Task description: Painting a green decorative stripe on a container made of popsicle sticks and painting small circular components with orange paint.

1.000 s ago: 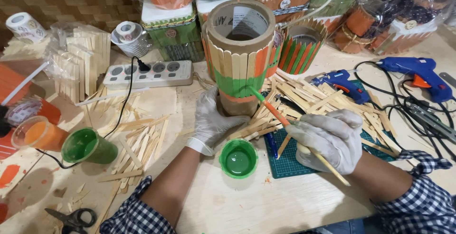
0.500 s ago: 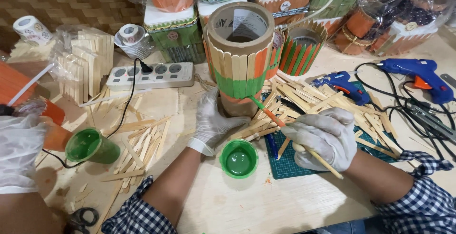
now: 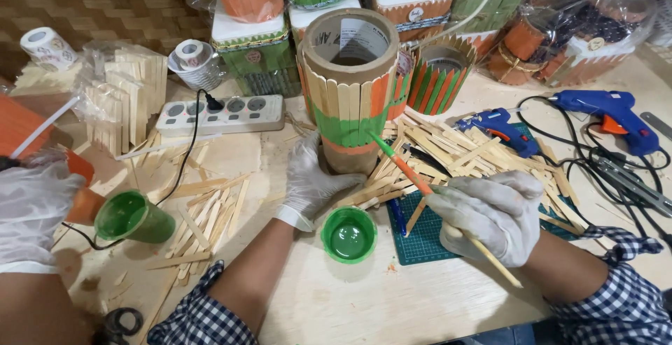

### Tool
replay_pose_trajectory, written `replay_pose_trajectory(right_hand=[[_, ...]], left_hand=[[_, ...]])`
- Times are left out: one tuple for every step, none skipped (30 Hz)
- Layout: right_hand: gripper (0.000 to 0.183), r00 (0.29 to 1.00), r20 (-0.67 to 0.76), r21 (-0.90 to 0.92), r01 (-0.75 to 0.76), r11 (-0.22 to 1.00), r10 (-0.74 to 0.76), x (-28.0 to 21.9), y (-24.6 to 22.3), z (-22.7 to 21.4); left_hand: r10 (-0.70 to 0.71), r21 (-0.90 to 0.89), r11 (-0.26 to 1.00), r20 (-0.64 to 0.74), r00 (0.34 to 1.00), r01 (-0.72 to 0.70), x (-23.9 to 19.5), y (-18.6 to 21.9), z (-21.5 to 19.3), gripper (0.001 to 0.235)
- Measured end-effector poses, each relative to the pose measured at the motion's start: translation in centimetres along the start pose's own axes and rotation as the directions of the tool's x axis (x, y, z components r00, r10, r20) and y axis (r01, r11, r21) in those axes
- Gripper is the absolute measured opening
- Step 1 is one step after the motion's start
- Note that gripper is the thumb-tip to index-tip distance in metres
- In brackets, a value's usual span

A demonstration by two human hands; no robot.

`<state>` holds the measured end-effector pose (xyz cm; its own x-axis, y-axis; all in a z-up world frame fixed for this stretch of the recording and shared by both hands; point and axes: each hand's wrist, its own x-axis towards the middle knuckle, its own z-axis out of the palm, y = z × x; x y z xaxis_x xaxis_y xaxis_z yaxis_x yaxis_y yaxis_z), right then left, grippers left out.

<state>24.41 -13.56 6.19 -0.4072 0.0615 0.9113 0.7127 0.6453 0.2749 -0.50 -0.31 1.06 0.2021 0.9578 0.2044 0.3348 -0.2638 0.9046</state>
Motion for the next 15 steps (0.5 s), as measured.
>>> replay_pose_trajectory(right_hand=[[0.034,1.0,0.023,-0.001,-0.001,1.0,0.001,0.2,0.0,0.3],[0.037,0.999,0.046,-0.003,-0.002,1.0,0.002,0.3,0.0,0.6],[0.037,0.999,0.044,-0.004,-0.001,1.0,0.001,0.2,0.1,0.8],[0.036,0.998,0.065,0.004,-0.016,1.0,0.015,0.1,0.3,0.9],[0.034,0.996,0.087,0.012,-0.031,0.999,0.03,-0.1,0.4,1.1],[0.034,0.996,0.086,0.011,-0.03,0.999,0.029,-0.3,0.7,0.9],[0.034,0.997,0.083,0.014,-0.01,1.0,0.009,-0.6,0.9,0.7],[0.034,0.997,0.079,0.016,0.01,1.0,-0.012,-0.8,1.2,0.5],[0.034,0.997,0.08,0.016,0.011,1.0,-0.012,-1.0,1.1,0.3],[0.033,0.998,0.068,0.008,0.013,1.0,-0.014,-1.1,1.1,0.1],[0.032,0.998,0.056,0.001,0.017,1.0,-0.017,-1.2,1.1,-0.1],[0.032,0.998,0.057,0.003,0.018,1.0,-0.018,-1.3,1.0,-0.2],[0.032,0.997,0.08,0.014,0.023,1.0,-0.024,-1.3,0.8,-0.4],[0.031,0.994,0.103,0.025,0.028,0.999,-0.031,-1.4,0.6,-0.6],[0.031,0.994,0.102,0.025,0.029,0.999,-0.032,-1.4,0.6,-0.4]], left_hand=[[-0.002,0.026,1.0,-0.003,1.0,0.002,0.1,-0.4,0.1,0.093],[-0.004,0.051,0.999,-0.007,1.0,0.005,0.2,-0.7,0.2,0.094],[-0.002,0.052,0.999,-0.008,1.0,0.003,0.1,-0.4,0.2,0.094],[-0.005,0.06,0.998,0.003,1.0,0.005,0.1,-0.1,0.2,0.096],[-0.009,0.067,0.998,0.015,1.0,0.008,-0.1,0.2,0.3,0.098],[-0.009,0.067,0.998,0.014,1.0,0.008,0.1,0.0,0.3,0.098],[-0.003,0.021,1.0,0.019,1.0,0.003,0.1,-0.2,0.3,0.092],[0.003,-0.025,1.0,0.023,1.0,-0.002,0.2,-0.4,0.3,0.085],[0.002,-0.026,1.0,0.023,1.0,-0.002,0.2,-0.1,0.3,0.085],[-0.001,-0.04,0.999,0.012,1.0,0.001,0.1,0.2,0.3,0.086],[-0.005,-0.053,0.999,-0.001,1.0,0.005,0.0,0.6,0.2,0.086],[-0.006,-0.054,0.999,-0.003,1.0,0.005,0.0,0.3,0.2,0.086],[-0.011,-0.071,0.997,-0.001,1.0,0.011,0.0,0.0,0.2,0.084],[-0.016,-0.089,0.996,0.0,1.0,0.016,0.0,-0.3,0.2,0.081],[-0.015,-0.089,0.996,0.0,1.0,0.015,0.0,0.2,0.1,0.081]])
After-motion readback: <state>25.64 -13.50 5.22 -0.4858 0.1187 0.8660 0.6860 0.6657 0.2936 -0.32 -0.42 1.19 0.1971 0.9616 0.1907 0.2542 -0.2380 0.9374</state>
